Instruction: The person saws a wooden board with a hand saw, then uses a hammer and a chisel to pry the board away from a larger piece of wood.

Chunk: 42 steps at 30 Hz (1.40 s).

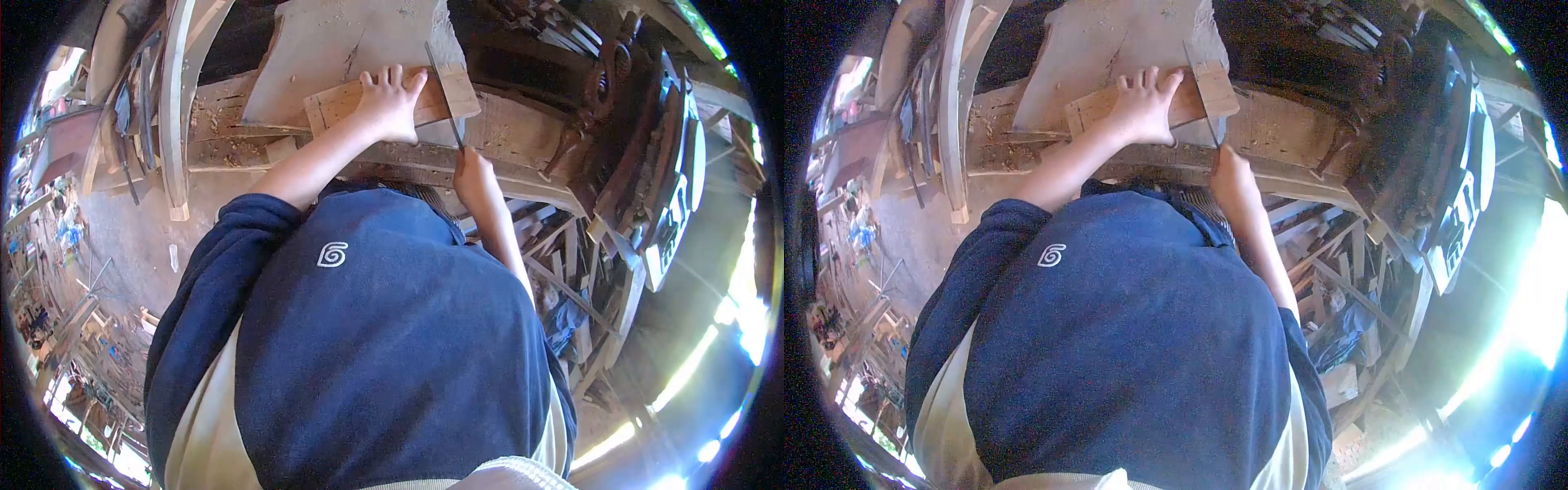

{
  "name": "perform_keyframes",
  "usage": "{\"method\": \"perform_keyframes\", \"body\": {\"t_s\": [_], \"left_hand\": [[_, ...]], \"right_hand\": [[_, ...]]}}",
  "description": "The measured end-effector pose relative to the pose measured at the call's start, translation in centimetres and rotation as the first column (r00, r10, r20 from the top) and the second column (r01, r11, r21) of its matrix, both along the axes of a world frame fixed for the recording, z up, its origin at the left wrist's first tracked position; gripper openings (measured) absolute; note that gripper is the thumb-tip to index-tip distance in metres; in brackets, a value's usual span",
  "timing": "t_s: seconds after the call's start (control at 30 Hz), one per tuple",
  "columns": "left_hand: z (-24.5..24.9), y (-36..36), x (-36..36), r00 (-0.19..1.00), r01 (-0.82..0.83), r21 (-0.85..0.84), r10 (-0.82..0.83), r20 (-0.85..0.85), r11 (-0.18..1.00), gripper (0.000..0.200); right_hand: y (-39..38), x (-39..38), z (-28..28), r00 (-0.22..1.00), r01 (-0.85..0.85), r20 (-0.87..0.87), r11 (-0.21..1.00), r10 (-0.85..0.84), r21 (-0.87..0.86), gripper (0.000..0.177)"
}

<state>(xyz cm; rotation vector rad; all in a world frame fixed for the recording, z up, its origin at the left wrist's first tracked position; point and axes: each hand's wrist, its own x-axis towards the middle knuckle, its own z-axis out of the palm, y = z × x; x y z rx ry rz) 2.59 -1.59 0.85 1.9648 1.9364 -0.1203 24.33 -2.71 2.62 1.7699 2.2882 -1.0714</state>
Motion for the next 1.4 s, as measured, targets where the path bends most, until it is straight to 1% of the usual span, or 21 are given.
{"method": "perform_keyframes", "body": {"t_s": [0.07, 0.1, 0.17, 0.27, 0.4, 0.5, 0.53, 0.6, 0.67, 0.73, 0.77, 0.83, 0.9, 0.93, 1.03, 1.1, 1.13, 1.2, 1.27, 1.33, 1.4], "left_hand": [[0.1, -0.1, 0.1, 1.000, -0.001, -0.008, 0.001, 0.005, 1.000, 0.119], [0.1, -0.1, 0.1, 1.000, -0.004, -0.018, 0.004, 0.005, 1.000, 0.119], [0.0, -0.2, 0.1, 1.000, -0.008, -0.005, 0.008, 0.012, 1.000, 0.118], [-0.2, -0.2, 0.1, 1.000, -0.005, -0.004, 0.005, 0.002, 1.000, 0.115], [-0.3, -0.2, 0.2, 0.999, 0.019, -0.009, -0.019, -0.046, 1.000, 0.117], [-1.8, -0.3, 0.3, 0.999, -0.026, 0.064, 0.028, -0.041, 0.998, 0.115], [-1.1, -0.2, 0.2, 0.999, -0.021, 0.066, 0.024, -0.044, 0.998, 0.115], [0.2, -0.2, 0.3, 1.000, -0.027, -0.016, 0.027, -0.005, 1.000, 0.115], [0.1, -0.3, 0.4, 1.000, -0.023, 0.002, 0.023, -0.021, 1.000, 0.116], [0.0, -0.2, 0.4, 0.999, -0.023, 0.016, 0.023, -0.035, 1.000, 0.118], [0.1, -0.1, 0.5, 0.999, -0.020, -0.020, 0.019, -0.042, 1.000, 0.119], [0.2, 0.1, 0.9, 0.999, -0.013, -0.055, 0.010, -0.049, 0.998, 0.120], [0.4, 0.1, 1.5, 0.993, -0.031, -0.073, 0.023, -0.113, 0.997, 0.116], [0.2, 0.1, 1.8, 0.993, -0.033, -0.073, 0.024, -0.115, 0.997, 0.116], [-0.5, -0.2, 1.9, 0.983, -0.067, 0.003, 0.066, -0.172, 0.998, 0.114], [-0.6, -0.5, 1.4, 0.997, -0.062, 0.037, 0.064, -0.051, 0.997, 0.117], [-0.4, -0.6, 1.4, 0.996, -0.063, 0.035, 0.065, -0.053, 0.997, 0.117], [0.3, -0.7, 1.4, 0.997, -0.052, 0.013, 0.053, -0.062, 0.999, 0.129], [0.6, -0.8, 1.7, 0.994, -0.067, 0.026, 0.069, -0.089, 0.997, 0.129], [0.9, -1.2, 2.5, 0.991, -0.070, 0.035, 0.074, -0.110, 0.997, 0.130], [1.1, -1.3, 3.4, 0.982, -0.158, 0.091, 0.166, -0.089, 0.983, 0.128]], "right_hand": [[-2.1, 1.3, 1.3, 0.999, 0.031, 0.011, 0.997, -0.030, -0.069, 0.019], [-3.6, 2.9, 0.8, 0.998, 0.061, -0.008, 0.997, -0.062, -0.050, 0.020], [-5.3, 4.2, 2.5, 0.993, 0.111, 0.058, 0.984, -0.104, -0.140, 0.021], [-5.2, 4.0, 1.0, 0.991, 0.132, 0.028, 0.985, -0.129, -0.115, 0.022], [0.9, -1.3, -1.9, 0.994, 0.014, -0.104, 1.000, -0.012, 0.022, 0.024], [2.0, -3.2, -1.4, 0.999, 0.035, -0.026, 0.999, -0.035, 0.012, 0.024], [1.5, -2.4, -1.2, 0.999, 0.040, -0.030, 0.999, -0.039, 0.013, 0.024], [-1.1, 0.8, -0.2, 0.998, 0.015, -0.060, 0.999, -0.017, -0.043, 0.024], [-3.2, 3.0, 2.3, 0.997, 0.052, 0.061, 0.990, -0.044, -0.133, 0.023], [-4.2, 4.2, 2.7, 0.997, 0.074, 0.038, 0.984, -0.069, -0.161, 0.024], [-4.4, 4.5, 2.7, 0.995, 0.104, 0.014, 0.977, -0.103, -0.188, 0.024], [-3.0, 2.8, 1.7, 0.997, 0.071, 0.025, 0.988, -0.068, -0.141, 0.024], [-0.5, 0.1, 0.2, 0.999, 0.036, 0.035, 0.995, -0.032, -0.092, 0.024], [1.0, -1.5, -0.4, 0.999, 0.039, -0.005, 0.997, -0.039, -0.072, 0.022], [1.3, -2.2, -0.3, 0.996, 0.061, -0.062, 0.997, -0.064, -0.046, 0.021], [-0.1, -0.8, 0.4, 0.994, 0.078, -0.071, 0.996, -0.081, -0.041, 0.020], [-1.2, 0.9, 0.7, 0.997, 0.070, -0.024, 0.993, -0.073, -0.092, 0.020], [-3.0, 3.1, 1.9, 0.998, 0.064, 0.019, 0.988, -0.062, -0.142, 0.020], [-4.1, 4.2, 2.9, 0.986, 0.149, 0.103, 0.961, -0.128, -0.235, 0.022], [-3.5, 3.3, 2.2, 0.988, 0.145, 0.090, 0.965, -0.128, -0.218, 0.023], [-2.1, 1.5, 1.5, 0.988, 0.147, 0.081, 0.970, -0.134, -0.196, 0.023]]}}
